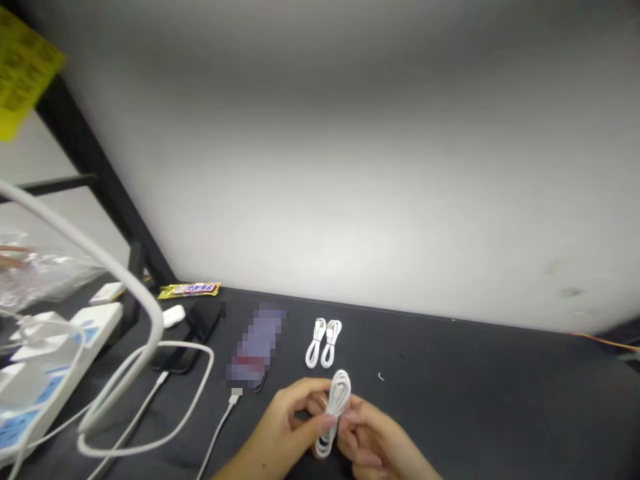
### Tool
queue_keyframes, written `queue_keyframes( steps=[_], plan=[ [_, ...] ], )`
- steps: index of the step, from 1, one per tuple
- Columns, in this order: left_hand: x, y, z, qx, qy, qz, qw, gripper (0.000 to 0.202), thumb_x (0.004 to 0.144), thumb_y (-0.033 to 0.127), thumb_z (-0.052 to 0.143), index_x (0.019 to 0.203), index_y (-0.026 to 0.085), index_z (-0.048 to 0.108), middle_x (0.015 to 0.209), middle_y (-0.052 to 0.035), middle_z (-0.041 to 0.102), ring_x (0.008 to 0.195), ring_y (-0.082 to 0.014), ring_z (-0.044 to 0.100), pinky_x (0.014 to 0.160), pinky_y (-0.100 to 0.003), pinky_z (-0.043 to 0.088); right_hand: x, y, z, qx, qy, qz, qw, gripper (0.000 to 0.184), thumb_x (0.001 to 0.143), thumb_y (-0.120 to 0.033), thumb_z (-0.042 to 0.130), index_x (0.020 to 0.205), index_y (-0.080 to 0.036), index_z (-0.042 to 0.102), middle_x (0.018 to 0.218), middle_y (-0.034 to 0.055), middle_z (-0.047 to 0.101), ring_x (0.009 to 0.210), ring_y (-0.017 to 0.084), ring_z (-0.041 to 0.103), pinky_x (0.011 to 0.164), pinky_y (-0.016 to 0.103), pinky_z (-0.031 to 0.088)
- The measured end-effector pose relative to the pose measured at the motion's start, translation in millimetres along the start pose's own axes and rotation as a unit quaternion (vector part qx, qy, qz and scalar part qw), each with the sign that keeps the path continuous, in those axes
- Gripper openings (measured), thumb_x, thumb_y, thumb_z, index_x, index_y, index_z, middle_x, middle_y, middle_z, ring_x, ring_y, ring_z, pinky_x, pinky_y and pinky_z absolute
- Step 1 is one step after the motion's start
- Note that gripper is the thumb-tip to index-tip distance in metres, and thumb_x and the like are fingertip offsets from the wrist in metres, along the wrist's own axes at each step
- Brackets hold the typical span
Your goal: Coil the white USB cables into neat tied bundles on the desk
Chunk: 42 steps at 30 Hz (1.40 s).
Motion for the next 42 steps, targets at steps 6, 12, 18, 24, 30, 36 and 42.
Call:
queue_keyframes(
  steps=[6,12,18,24,30,36,42],
  plan=[
    [0,-11,4.6,-0.116,-0.024,-0.074,0.99,0.049,0.071,0.038,0.066,0.112,0.015,0.055,0.08,-0.0044,0.056,0.056,-0.0114,0.054,0.045,-0.023,0.048,-6,-24,5,-0.277,0.055,-0.184,0.941,0.028,0.078,-0.042,0.054,0.067,-0.018,0.046,0.048,-0.0073,0.038,0.035,0.003,0.022,0.033,0.015,0.017],
    [-5,-26,2.1,-0.194,-0.032,-0.175,0.965,0.036,0.073,0.032,0.064,0.104,0.014,0.061,0.07,-0.0016,0.053,0.055,-0.0091,0.051,0.043,-0.02,0.049,-40,-46,58,-0.731,0.043,-0.417,0.539,0.022,0.09,-0.019,0.036,0.082,-0.017,0.056,0.077,0.0051,0.057,0.066,0.014,0.051,0.057,0.022,0.039],
    [-8,-26,5.5,-0.253,-0.059,-0.215,0.941,0.03,0.076,0.029,0.062,0.1,0.011,0.062,0.064,-0.0015,0.054,0.051,-0.0073,0.051,0.045,-0.017,0.047,-46,-45,60,-0.795,0.063,-0.457,0.393,0.024,0.09,-0.013,0.033,0.09,-0.017,0.058,0.071,0.004,0.056,0.059,0.014,0.049,0.052,0.023,0.036],
    [-3,-19,0.4,-0.209,-0.032,-0.144,0.967,0.037,0.075,0.029,0.063,0.108,0.015,0.056,0.076,-0.003,0.056,0.06,-0.0108,0.055,0.048,-0.021,0.049,-23,-46,19,-0.559,0.111,-0.274,0.775,0.03,0.091,-0.039,0.038,0.078,-0.017,0.052,0.065,-0.0004,0.05,0.054,0.01,0.048,0.05,0.019,0.04],
    [2,-17,-0.5,-0.135,-0.031,-0.072,0.988,0.038,0.072,0.032,0.067,0.105,0.015,0.057,0.084,-0.0054,0.058,0.062,-0.0115,0.057,0.05,-0.021,0.048,1,-7,0,-0.201,0.063,-0.077,0.975,0.039,0.077,-0.055,0.052,0.073,-0.018,0.044,0.053,-0.0064,0.042,0.034,0.002,0.027,0.027,0.012,0.015],
    [0,-11,1.4,-0.097,-0.033,-0.044,0.994,0.036,0.074,0.033,0.065,0.104,0.015,0.058,0.081,-0.0038,0.057,0.062,-0.0106,0.056,0.052,-0.021,0.046,0,-2,5,-0.09,0.012,-0.038,0.995,0.026,0.072,-0.038,0.061,0.074,-0.018,0.044,0.057,-0.007,0.044,0.033,0.0,0.026,0.027,0.011,0.01],
    [-1,-2,7.1,-0.072,-0.046,-0.042,0.995,0.037,0.072,0.035,0.066,0.1,0.013,0.06,0.074,-0.0032,0.057,0.058,-0.0095,0.053,0.052,-0.021,0.046,0,-3,1,-0.113,0.001,-0.047,0.992,0.018,0.075,-0.031,0.057,0.079,-0.016,0.048,0.052,-0.0085,0.04,0.031,-0.001,0.02,0.028,0.013,0.008]
  ],
)
Point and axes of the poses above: each hand's wrist, its own x-axis towards the middle knuckle, its own z-axis out of the palm, y = z × x, the point moved 8 cm from there along x, towards the middle knuckle
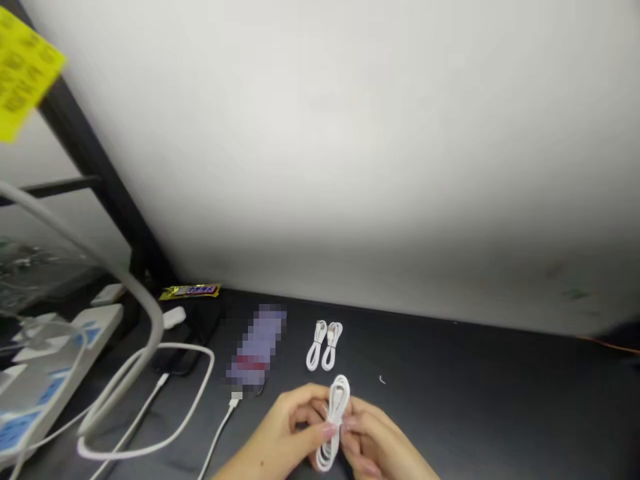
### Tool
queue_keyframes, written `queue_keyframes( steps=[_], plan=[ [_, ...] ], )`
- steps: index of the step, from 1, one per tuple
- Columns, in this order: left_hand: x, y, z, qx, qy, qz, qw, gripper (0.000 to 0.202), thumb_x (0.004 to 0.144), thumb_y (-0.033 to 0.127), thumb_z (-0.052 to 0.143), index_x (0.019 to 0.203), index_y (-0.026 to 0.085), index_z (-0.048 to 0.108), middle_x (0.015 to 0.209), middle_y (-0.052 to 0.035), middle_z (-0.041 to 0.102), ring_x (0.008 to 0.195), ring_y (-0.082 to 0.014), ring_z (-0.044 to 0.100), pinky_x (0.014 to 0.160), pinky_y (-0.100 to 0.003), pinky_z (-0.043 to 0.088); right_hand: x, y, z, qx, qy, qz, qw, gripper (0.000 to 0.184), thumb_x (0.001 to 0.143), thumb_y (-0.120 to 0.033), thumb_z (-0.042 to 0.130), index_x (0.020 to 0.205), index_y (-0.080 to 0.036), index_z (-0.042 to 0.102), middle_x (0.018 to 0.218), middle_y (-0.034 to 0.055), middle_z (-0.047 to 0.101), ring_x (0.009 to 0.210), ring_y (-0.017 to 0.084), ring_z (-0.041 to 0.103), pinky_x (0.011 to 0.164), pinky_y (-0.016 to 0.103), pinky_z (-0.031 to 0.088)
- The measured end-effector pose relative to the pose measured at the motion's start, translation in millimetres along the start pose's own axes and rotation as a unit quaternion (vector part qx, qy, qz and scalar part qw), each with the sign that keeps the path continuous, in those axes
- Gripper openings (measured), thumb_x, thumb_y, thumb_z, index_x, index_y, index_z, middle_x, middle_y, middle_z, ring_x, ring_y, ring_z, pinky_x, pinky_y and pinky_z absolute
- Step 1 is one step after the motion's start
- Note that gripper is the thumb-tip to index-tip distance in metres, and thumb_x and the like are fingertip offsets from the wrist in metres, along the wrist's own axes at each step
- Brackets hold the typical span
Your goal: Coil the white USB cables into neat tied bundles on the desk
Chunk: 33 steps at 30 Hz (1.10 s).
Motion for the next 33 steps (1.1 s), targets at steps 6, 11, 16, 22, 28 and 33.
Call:
queue_keyframes(
  steps=[6,11,16,22,28,33],
  plan=[
    [1,-5,1.7,-0.034,-0.005,-0.012,0.999,0.038,0.072,0.036,0.066,0.102,0.014,0.059,0.077,-0.0037,0.057,0.06,-0.0102,0.055,0.052,-0.022,0.048,-3,-9,-1,-0.076,0.024,-0.048,0.996,0.027,0.079,-0.042,0.056,0.074,-0.019,0.042,0.048,-0.0105,0.032,0.034,0.001,0.015,0.032,0.015,0.01],
    [0,-15,-3.9,-0.065,0.016,-0.058,0.996,0.04,0.07,0.036,0.067,0.103,0.016,0.059,0.082,-0.0037,0.056,0.06,-0.0119,0.057,0.048,-0.024,0.051,-18,-42,13,-0.418,0.078,-0.233,0.875,0.023,0.088,-0.037,0.045,0.073,-0.019,0.046,0.061,-0.0021,0.045,0.05,0.008,0.039,0.047,0.02,0.032],
    [-2,-21,-6.0,-0.106,0.025,-0.109,0.988,0.038,0.074,0.034,0.064,0.106,0.015,0.059,0.075,-0.0029,0.055,0.058,-0.0106,0.055,0.045,-0.021,0.05,-30,-49,39,-0.698,0.066,-0.35,0.621,0.015,0.086,-0.016,0.044,0.075,-0.02,0.053,0.069,0.0025,0.055,0.058,0.014,0.047,0.051,0.024,0.033],
    [-3,-21,-5.0,-0.117,0.003,-0.102,0.988,0.048,0.071,0.028,0.069,0.114,0.016,0.052,0.077,-0.0036,0.059,0.058,-0.0099,0.056,0.05,-0.023,0.052,-30,-51,28,-0.675,0.101,-0.35,0.641,0.01,0.087,-0.015,0.043,0.081,-0.021,0.051,0.072,0.0017,0.056,0.061,0.013,0.052,0.055,0.023,0.037],
    [-1,-24,-8.4,-0.125,0.014,-0.096,0.987,0.052,0.069,0.026,0.07,0.116,0.016,0.049,0.077,-0.0033,0.06,0.057,-0.0099,0.056,0.052,-0.025,0.052,-25,-51,16,-0.585,0.107,-0.315,0.74,0.012,0.089,-0.023,0.042,0.083,-0.02,0.051,0.071,0.0009,0.051,0.059,0.012,0.048,0.056,0.023,0.037],
    [-1,-20,-6.8,-0.13,0.009,-0.088,0.988,0.054,0.068,0.026,0.071,0.116,0.017,0.049,0.079,-0.0042,0.061,0.057,-0.0099,0.056,0.052,-0.026,0.052,-22,-53,11,-0.492,0.112,-0.297,0.811,0.017,0.088,-0.029,0.046,0.077,-0.018,0.052,0.068,0.0006,0.05,0.058,0.012,0.046,0.054,0.022,0.036]
  ],
)
Point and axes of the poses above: each hand's wrist, its own x-axis towards the middle knuckle, its own z-axis out of the palm, y = z × x, the point moved 8 cm from there along x, towards the middle knuckle
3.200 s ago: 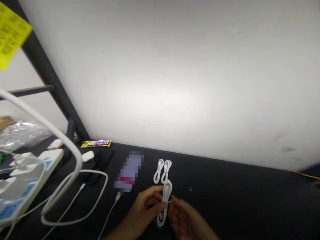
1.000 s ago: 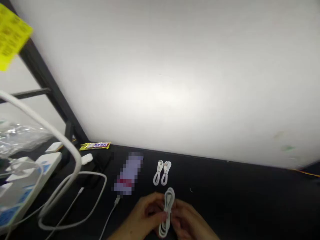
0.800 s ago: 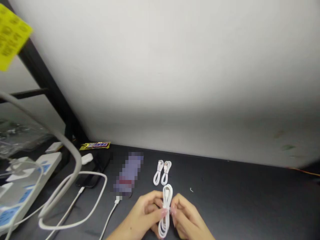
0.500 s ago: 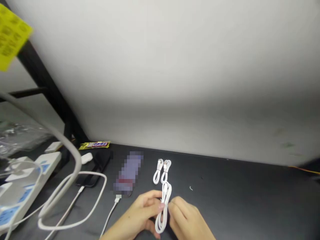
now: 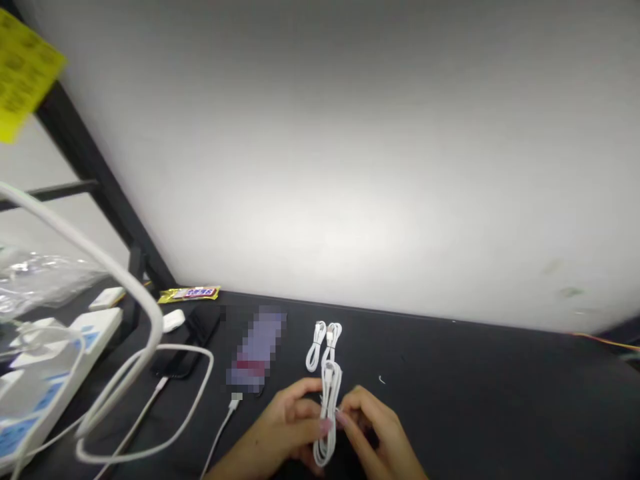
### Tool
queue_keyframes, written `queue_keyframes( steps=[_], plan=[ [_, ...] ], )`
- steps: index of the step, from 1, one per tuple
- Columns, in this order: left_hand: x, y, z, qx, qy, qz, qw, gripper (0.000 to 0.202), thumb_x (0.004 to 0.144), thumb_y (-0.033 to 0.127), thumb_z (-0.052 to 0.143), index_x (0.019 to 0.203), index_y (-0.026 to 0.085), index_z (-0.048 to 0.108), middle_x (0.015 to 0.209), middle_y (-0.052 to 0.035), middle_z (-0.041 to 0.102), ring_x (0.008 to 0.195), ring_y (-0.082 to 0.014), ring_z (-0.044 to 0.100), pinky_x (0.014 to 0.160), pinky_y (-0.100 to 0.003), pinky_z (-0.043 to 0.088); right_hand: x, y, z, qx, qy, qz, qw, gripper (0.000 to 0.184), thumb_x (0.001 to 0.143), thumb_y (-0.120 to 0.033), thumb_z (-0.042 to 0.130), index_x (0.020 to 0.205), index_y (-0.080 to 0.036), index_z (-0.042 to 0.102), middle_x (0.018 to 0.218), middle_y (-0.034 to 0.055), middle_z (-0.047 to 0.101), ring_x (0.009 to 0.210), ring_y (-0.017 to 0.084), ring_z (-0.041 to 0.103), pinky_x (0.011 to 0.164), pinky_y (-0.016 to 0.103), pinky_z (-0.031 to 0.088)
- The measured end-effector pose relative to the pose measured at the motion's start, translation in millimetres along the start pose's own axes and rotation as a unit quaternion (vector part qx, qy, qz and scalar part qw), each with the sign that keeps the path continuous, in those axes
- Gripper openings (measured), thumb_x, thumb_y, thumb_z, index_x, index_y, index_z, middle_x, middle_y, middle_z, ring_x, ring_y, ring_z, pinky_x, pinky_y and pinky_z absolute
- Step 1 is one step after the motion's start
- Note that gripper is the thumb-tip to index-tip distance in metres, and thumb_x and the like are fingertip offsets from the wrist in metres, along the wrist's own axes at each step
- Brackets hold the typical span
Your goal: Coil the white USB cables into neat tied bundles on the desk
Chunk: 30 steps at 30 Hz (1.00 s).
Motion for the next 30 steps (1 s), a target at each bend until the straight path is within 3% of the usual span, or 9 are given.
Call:
queue_keyframes(
  steps=[4,12,18,21,26,30],
  plan=[
    [-3,3,6.4,-0.028,-0.022,-0.005,0.999,0.049,0.071,0.025,0.069,0.116,0.019,0.05,0.082,-0.0051,0.061,0.056,-0.0085,0.055,0.051,-0.022,0.05,0,5,1,0.066,-0.01,0.042,0.997,0.021,0.088,-0.033,0.046,0.075,-0.017,0.051,0.068,0.0012,0.051,0.059,0.012,0.047,0.055,0.023,0.038],
    [-6,-1,11.6,0.006,-0.064,-0.032,0.997,0.052,0.068,0.022,0.071,0.115,0.017,0.051,0.084,-0.0078,0.065,0.057,-0.0081,0.057,0.049,-0.016,0.044,-1,12,2,0.066,0.0,0.05,0.997,0.022,0.087,-0.035,0.049,0.073,-0.017,0.05,0.067,0.0008,0.05,0.058,0.012,0.046,0.055,0.023,0.037],
    [-8,0,11.9,0.037,-0.074,-0.015,0.997,0.073,0.067,0.021,0.073,0.13,0.022,0.037,0.082,-0.0071,0.068,0.059,-0.0097,0.06,0.051,-0.016,0.041,-1,10,-3,0.073,0.033,0.057,0.995,0.023,0.085,-0.034,0.05,0.07,-0.018,0.049,0.064,-0.0004,0.047,0.057,0.012,0.045,0.052,0.022,0.037],
    [-9,-1,13.1,0.033,-0.077,-0.021,0.996,0.075,0.064,0.021,0.074,0.129,0.02,0.038,0.08,-0.0073,0.068,0.058,-0.0096,0.06,0.051,-0.016,0.039,-1,8,-8,0.046,0.069,0.035,0.996,0.019,0.086,-0.031,0.049,0.072,-0.018,0.051,0.066,0.0006,0.05,0.058,0.013,0.048,0.054,0.022,0.039],
    [-11,-1,15.7,0.044,-0.092,-0.046,0.994,0.066,0.064,0.022,0.075,0.123,0.017,0.046,0.082,-0.0079,0.069,0.059,-0.0089,0.059,0.053,-0.015,0.038,-3,-11,-18,-0.029,0.123,-0.063,0.99,0.014,0.087,-0.023,0.045,0.077,-0.018,0.054,0.067,0.0008,0.053,0.057,0.012,0.051,0.052,0.02,0.041],
    [-14,-6,15.9,0.067,-0.108,-0.086,0.988,0.06,0.06,0.023,0.077,0.116,0.016,0.055,0.076,-0.0033,0.067,0.055,-0.0071,0.054,0.052,-0.015,0.035,-5,-20,-25,-0.077,0.156,-0.104,0.979,0.013,0.087,-0.02,0.045,0.078,-0.019,0.054,0.066,0.0002,0.053,0.054,0.011,0.051,0.049,0.019,0.041]
  ],
)
Point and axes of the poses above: each hand's wrist, its own x-axis towards the middle knuckle, its own z-axis out of the palm, y = z × x, the point moved 8 cm from there along x, towards the middle knuckle
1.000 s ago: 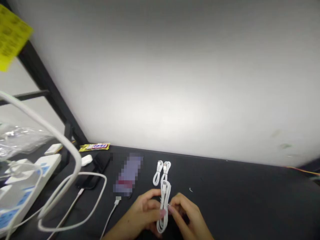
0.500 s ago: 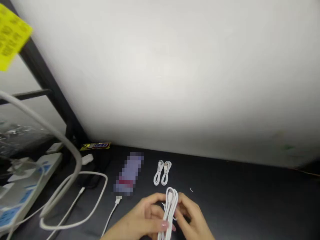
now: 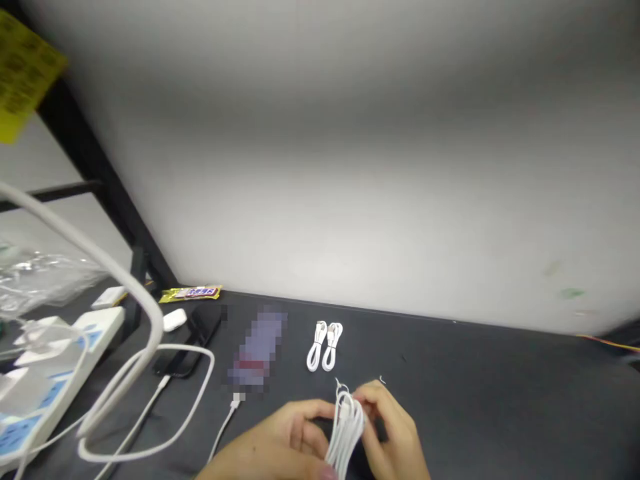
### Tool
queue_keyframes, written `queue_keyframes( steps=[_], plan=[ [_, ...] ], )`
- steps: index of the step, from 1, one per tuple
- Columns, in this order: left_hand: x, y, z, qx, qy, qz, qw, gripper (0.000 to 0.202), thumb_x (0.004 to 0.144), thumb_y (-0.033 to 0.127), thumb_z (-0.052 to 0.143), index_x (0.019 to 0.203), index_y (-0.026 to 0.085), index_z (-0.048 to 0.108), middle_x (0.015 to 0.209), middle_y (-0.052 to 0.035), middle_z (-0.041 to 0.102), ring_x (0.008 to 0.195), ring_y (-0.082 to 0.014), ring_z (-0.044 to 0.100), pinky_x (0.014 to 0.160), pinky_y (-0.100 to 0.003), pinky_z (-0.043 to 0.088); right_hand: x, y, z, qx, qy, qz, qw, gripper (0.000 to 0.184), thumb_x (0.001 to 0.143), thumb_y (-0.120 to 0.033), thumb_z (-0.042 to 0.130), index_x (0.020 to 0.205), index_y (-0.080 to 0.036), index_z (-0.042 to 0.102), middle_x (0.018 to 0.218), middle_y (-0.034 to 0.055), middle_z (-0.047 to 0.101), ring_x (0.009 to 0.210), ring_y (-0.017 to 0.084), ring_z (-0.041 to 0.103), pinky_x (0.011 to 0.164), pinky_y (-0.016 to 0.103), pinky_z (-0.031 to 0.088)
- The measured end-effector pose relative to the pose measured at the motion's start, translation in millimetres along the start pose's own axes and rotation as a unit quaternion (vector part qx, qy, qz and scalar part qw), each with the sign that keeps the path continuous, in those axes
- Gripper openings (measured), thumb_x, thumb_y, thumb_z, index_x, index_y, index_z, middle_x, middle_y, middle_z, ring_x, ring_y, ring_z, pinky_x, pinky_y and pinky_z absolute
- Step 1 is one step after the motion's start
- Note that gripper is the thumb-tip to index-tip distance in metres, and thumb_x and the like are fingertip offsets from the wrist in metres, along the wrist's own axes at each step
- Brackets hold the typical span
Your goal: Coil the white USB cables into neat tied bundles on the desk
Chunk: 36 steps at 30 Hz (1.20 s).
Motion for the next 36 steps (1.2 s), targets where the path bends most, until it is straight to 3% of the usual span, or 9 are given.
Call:
queue_keyframes(
  steps=[6,10,14,17,20,24,26,29,36],
  plan=[
    [1,-14,5.4,0.032,-0.02,-0.051,0.998,0.042,0.06,0.024,0.077,0.1,0.015,0.067,0.079,-0.0024,0.067,0.058,-0.0057,0.053,0.054,-0.014,0.035,1,24,-14,-0.116,0.035,0.027,0.992,0.014,0.089,-0.026,0.044,0.082,-0.019,0.054,0.067,0.0007,0.053,0.053,0.012,0.05,0.051,0.021,0.041],
    [3,-7,2.2,0.021,0.001,-0.015,1.0,0.043,0.065,0.025,0.073,0.106,0.014,0.064,0.082,-0.0046,0.067,0.058,-0.0057,0.053,0.053,-0.014,0.037,3,45,-15,-0.223,0.0,0.061,0.973,0.019,0.089,-0.032,0.043,0.079,-0.02,0.055,0.067,0.0009,0.054,0.053,0.013,0.053,0.051,0.022,0.04],
    [6,1,-5.0,-0.025,0.032,0.035,0.999,0.051,0.068,0.027,0.071,0.115,0.015,0.057,0.084,-0.0073,0.066,0.058,-0.0071,0.055,0.055,-0.017,0.042,3,54,-18,-0.251,-0.015,0.102,0.962,0.02,0.087,-0.036,0.045,0.08,-0.022,0.058,0.072,0.0015,0.057,0.056,0.014,0.056,0.048,0.023,0.04],
    [10,4,-11.6,-0.057,0.064,0.073,0.994,0.051,0.069,0.028,0.07,0.116,0.015,0.056,0.086,-0.0078,0.064,0.059,-0.0076,0.055,0.056,-0.019,0.044,3,48,-21,-0.173,0.015,0.128,0.976,0.022,0.084,-0.04,0.049,0.087,-0.02,0.059,0.075,0.0034,0.059,0.059,0.016,0.057,0.052,0.024,0.042],
    [12,8,-15.3,-0.061,0.08,0.105,0.989,0.047,0.072,0.028,0.068,0.116,0.016,0.056,0.085,-0.0068,0.062,0.062,-0.0075,0.053,0.057,-0.019,0.044,2,42,-4,0.024,-0.029,0.179,0.983,0.027,0.085,-0.044,0.048,0.084,-0.019,0.059,0.071,0.0032,0.058,0.06,0.014,0.055,0.054,0.023,0.043],
    [12,14,-14.1,-0.007,0.085,0.134,0.987,0.044,0.077,0.034,0.061,0.117,0.016,0.056,0.082,-0.0062,0.061,0.065,-0.0097,0.053,0.059,-0.021,0.045,-9,39,30,0.229,-0.098,0.286,0.925,0.039,0.081,-0.054,0.049,0.081,-0.016,0.056,0.058,-0.0023,0.05,0.039,0.005,0.036,0.036,0.017,0.027],
    [11,17,-13.6,0.052,0.109,0.14,0.983,0.044,0.081,0.039,0.055,0.117,0.016,0.057,0.085,-0.0073,0.062,0.068,-0.0117,0.054,0.058,-0.022,0.046,-15,40,40,0.263,-0.101,0.313,0.907,0.041,0.078,-0.057,0.053,0.081,-0.016,0.054,0.053,-0.005,0.046,0.035,0.004,0.029,0.034,0.017,0.023],
    [8,21,-10.1,0.166,0.145,0.142,0.965,0.043,0.085,0.042,0.045,0.117,0.016,0.057,0.087,-0.0074,0.063,0.07,-0.013,0.055,0.058,-0.021,0.046,-21,41,47,0.289,-0.095,0.325,0.895,0.042,0.074,-0.058,0.057,0.077,-0.017,0.05,0.053,-0.0051,0.046,0.037,0.004,0.032,0.035,0.016,0.025],
    [-3,34,-0.2,0.374,0.17,0.202,0.889,0.039,0.09,0.033,0.036,0.123,0.019,0.051,0.088,-0.0062,0.066,0.075,-0.0137,0.06,0.072,-0.021,0.045,-22,33,48,0.298,-0.069,0.303,0.902,0.037,0.074,-0.053,0.06,0.074,-0.018,0.049,0.06,-0.0027,0.049,0.05,0.008,0.045,0.046,0.018,0.038]
  ],
)
Point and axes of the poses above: each hand's wrist, its own x-axis towards the middle knuckle, its own z-axis out of the palm, y = z × x, the point moved 8 cm from there along x, towards the middle knuckle
